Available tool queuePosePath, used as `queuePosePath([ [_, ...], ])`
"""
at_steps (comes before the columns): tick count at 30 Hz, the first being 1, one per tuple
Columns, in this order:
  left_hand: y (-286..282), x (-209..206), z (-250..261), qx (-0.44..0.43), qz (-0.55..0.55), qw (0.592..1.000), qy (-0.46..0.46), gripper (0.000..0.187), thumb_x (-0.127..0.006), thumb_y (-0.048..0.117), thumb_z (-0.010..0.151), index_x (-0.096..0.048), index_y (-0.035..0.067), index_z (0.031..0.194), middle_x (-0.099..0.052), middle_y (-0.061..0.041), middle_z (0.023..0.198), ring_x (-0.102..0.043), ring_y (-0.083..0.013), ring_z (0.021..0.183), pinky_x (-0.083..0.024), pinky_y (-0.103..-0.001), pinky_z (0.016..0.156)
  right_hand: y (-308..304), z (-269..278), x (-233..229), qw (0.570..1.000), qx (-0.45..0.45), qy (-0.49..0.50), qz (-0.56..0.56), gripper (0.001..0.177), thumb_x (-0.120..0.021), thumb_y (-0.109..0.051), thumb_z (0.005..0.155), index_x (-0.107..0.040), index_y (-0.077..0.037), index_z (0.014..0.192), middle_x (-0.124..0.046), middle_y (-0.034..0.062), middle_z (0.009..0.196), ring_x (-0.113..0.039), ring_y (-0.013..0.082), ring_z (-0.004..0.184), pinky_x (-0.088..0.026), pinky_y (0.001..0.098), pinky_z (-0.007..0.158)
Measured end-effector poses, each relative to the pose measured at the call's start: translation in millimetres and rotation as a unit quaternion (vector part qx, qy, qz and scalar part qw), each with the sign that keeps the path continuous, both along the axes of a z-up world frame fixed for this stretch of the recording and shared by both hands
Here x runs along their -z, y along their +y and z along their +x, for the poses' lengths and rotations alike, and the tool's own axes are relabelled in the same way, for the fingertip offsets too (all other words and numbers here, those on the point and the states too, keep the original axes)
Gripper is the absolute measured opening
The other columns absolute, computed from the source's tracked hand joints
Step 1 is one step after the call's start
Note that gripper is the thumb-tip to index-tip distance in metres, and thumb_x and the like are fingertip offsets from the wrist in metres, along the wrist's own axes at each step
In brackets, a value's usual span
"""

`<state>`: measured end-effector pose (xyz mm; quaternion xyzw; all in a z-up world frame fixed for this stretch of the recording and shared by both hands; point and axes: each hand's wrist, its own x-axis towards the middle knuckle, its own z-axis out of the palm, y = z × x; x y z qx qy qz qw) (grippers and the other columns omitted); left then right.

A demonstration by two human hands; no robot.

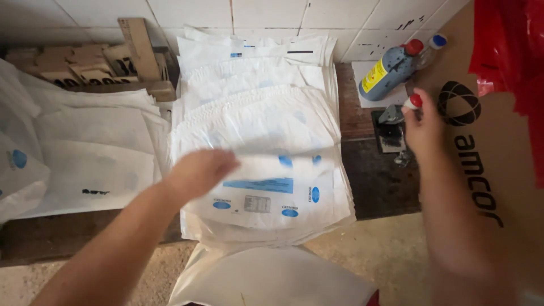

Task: Stamping white plastic bags for cream cheese packaging using a hand stamp and placing them in a box.

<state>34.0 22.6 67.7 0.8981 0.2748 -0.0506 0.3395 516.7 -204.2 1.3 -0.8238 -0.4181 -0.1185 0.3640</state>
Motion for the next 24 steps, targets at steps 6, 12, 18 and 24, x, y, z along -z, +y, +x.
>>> queuePosePath([
  [6,49,36,18,-0.164,0.541,0.814,-0.134,0.047,-0.082,0.036,0.081,-0.068,0.028,0.125,-0.061,0.001,0.119,-0.060,-0.0279,0.111,-0.051,-0.040,0.087,-4,-107,-78,0.989,-0.047,0.023,0.138,0.042,-0.074,-0.008,0.107,-0.058,-0.008,0.146,-0.064,0.0243,0.125,-0.064,0.0363,0.114,-0.050,0.0451,0.101],
  [12,-15,-10,5,0.205,0.088,0.974,-0.047,0.041,-0.078,0.024,0.084,-0.069,0.012,0.123,-0.074,-0.012,0.114,-0.067,-0.0365,0.108,-0.053,-0.049,0.098,-24,-248,-42,0.975,-0.165,0.147,-0.025,0.051,-0.090,-0.035,0.074,-0.076,-0.018,0.120,-0.075,0.0036,0.099,-0.075,0.0196,0.091,-0.058,0.0326,0.087],
  [18,-12,36,-15,0.228,-0.027,0.968,0.102,0.068,-0.094,0.051,0.059,-0.070,0.020,0.115,-0.066,-0.004,0.122,-0.063,-0.0374,0.117,-0.048,-0.050,0.107,-11,-285,18,0.966,-0.245,-0.084,-0.024,0.043,-0.079,-0.036,0.086,-0.071,-0.023,0.126,-0.067,-0.0020,0.100,-0.068,0.0157,0.087,-0.057,0.0263,0.081],
  [24,-6,59,-14,0.191,0.017,0.980,0.052,0.016,-0.079,0.038,0.084,-0.077,0.030,0.097,-0.070,0.003,0.108,-0.069,-0.0294,0.103,-0.055,-0.041,0.094,-1,-249,-32,0.920,-0.201,0.336,0.008,0.052,-0.089,-0.013,0.078,-0.072,-0.010,0.127,-0.075,0.0144,0.115,-0.074,0.0270,0.104,-0.063,0.0342,0.084],
])
